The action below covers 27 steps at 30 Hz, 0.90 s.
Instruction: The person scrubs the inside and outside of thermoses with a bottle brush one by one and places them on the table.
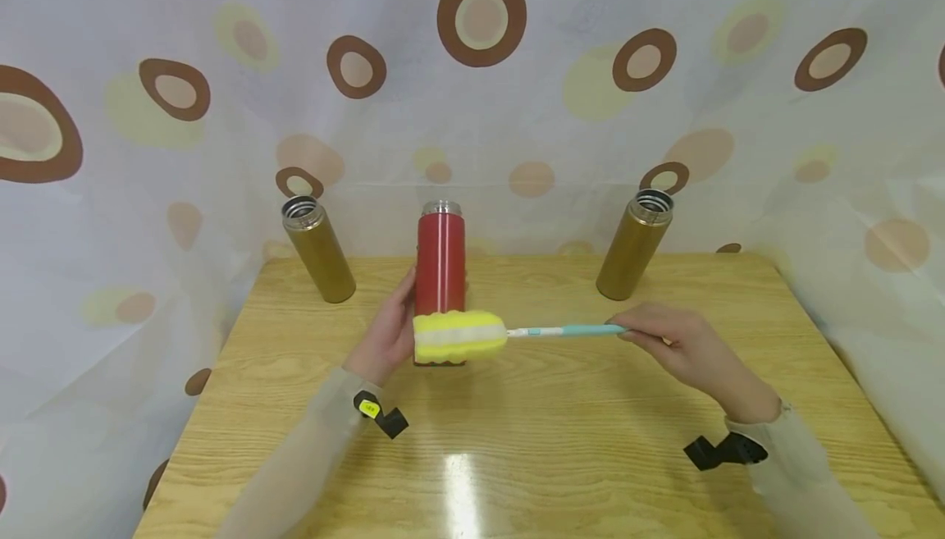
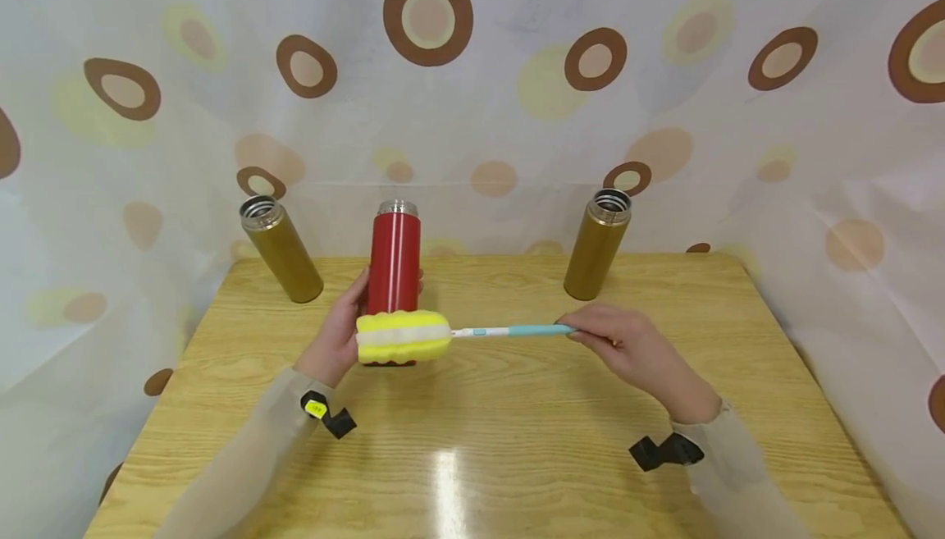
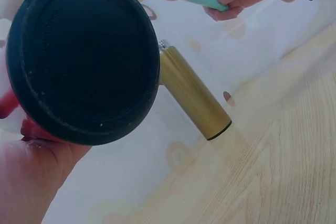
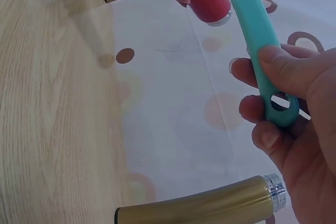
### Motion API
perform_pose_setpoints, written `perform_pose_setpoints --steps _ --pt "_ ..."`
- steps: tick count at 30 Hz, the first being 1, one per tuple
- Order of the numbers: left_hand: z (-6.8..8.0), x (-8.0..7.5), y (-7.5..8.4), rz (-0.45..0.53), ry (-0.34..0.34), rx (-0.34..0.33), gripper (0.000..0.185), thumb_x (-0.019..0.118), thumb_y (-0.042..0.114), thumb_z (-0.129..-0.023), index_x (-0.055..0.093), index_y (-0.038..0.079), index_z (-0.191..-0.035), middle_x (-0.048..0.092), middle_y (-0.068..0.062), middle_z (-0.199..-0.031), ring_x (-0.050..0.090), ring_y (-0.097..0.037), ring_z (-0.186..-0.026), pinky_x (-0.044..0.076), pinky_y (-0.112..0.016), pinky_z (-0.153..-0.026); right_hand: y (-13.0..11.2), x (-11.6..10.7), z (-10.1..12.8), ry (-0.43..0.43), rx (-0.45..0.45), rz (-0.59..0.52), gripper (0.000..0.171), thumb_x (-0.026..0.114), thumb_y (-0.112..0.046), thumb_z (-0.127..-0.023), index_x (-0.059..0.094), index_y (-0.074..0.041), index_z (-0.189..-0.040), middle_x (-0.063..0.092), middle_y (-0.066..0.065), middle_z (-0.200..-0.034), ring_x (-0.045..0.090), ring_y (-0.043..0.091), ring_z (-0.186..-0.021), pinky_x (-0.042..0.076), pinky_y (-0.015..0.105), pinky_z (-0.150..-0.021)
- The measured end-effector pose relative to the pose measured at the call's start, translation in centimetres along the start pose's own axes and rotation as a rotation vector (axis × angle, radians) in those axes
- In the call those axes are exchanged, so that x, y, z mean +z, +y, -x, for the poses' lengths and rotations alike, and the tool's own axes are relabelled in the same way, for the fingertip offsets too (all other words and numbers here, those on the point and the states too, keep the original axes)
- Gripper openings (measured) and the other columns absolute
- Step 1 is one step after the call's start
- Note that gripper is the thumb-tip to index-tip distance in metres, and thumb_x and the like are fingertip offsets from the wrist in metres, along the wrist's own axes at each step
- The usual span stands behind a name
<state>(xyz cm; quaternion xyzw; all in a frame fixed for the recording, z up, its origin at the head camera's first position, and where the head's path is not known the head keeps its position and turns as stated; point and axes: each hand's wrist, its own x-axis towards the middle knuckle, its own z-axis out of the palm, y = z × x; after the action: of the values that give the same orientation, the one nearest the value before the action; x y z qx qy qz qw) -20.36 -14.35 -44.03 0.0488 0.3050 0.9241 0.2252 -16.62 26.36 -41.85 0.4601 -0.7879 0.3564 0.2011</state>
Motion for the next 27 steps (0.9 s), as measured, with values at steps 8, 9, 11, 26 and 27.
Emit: perform_pose_setpoints --steps 8,9,11,26,27 --pt "0.0 -0.1 -0.1 0.009 -0.047 -0.045 0.041 0.048 0.044 -0.11 0.052 0.017 -0.141 0.066 -0.003 -0.128 0.066 -0.016 -0.116 0.055 -0.031 -0.099 -0.3 -0.3 0.3 -0.014 -0.005 -0.058 0.021 0.063 -0.014 -0.105 0.076 -0.004 -0.118 0.075 0.001 -0.105 0.058 0.002 -0.083 0.044 0.016 -0.067" --pt "0.0 -0.1 -0.2 -0.036 -0.041 -0.051 0.041 0.047 0.045 -0.11 0.052 0.018 -0.14 0.067 -0.002 -0.126 0.066 -0.016 -0.114 0.056 -0.03 -0.097 -0.4 -0.3 0.4 -0.004 0.003 -0.052 0.022 0.063 -0.015 -0.105 0.076 -0.005 -0.118 0.075 0.001 -0.105 0.057 0.001 -0.083 0.044 0.015 -0.067" --pt "0.0 -0.1 -0.5 -0.135 -0.039 -0.054 0.04 0.044 0.047 -0.11 0.055 0.019 -0.137 0.068 -0.001 -0.12 0.067 -0.014 -0.107 0.056 -0.028 -0.093 -0.4 -0.3 0.4 0.029 0.011 -0.02 0.024 0.062 -0.019 -0.105 0.076 -0.004 -0.118 0.076 0.001 -0.105 0.06 -0.001 -0.085 0.046 0.014 -0.069" --pt "-0.2 0.0 -1.7 -0.179 -0.14 -0.124 0.043 0.026 0.042 -0.115 0.053 0.02 -0.14 0.067 -0.003 -0.128 0.066 -0.017 -0.117 0.054 -0.034 -0.099 -0.3 0.3 -0.6 0.262 0.124 0.196 0.023 0.067 -0.016 -0.103 0.077 0.0 -0.116 0.076 0.009 -0.096 0.063 0.0 -0.082 0.048 0.009 -0.076" --pt "-0.2 0.1 -1.7 -0.181 -0.136 -0.13 0.043 0.025 0.043 -0.115 0.053 0.021 -0.14 0.067 -0.002 -0.127 0.066 -0.017 -0.116 0.054 -0.033 -0.099 -0.3 0.3 -0.6 0.252 0.122 0.194 0.023 0.066 -0.016 -0.103 0.077 0.0 -0.116 0.076 0.01 -0.098 0.064 0.001 -0.085 0.049 0.008 -0.077"
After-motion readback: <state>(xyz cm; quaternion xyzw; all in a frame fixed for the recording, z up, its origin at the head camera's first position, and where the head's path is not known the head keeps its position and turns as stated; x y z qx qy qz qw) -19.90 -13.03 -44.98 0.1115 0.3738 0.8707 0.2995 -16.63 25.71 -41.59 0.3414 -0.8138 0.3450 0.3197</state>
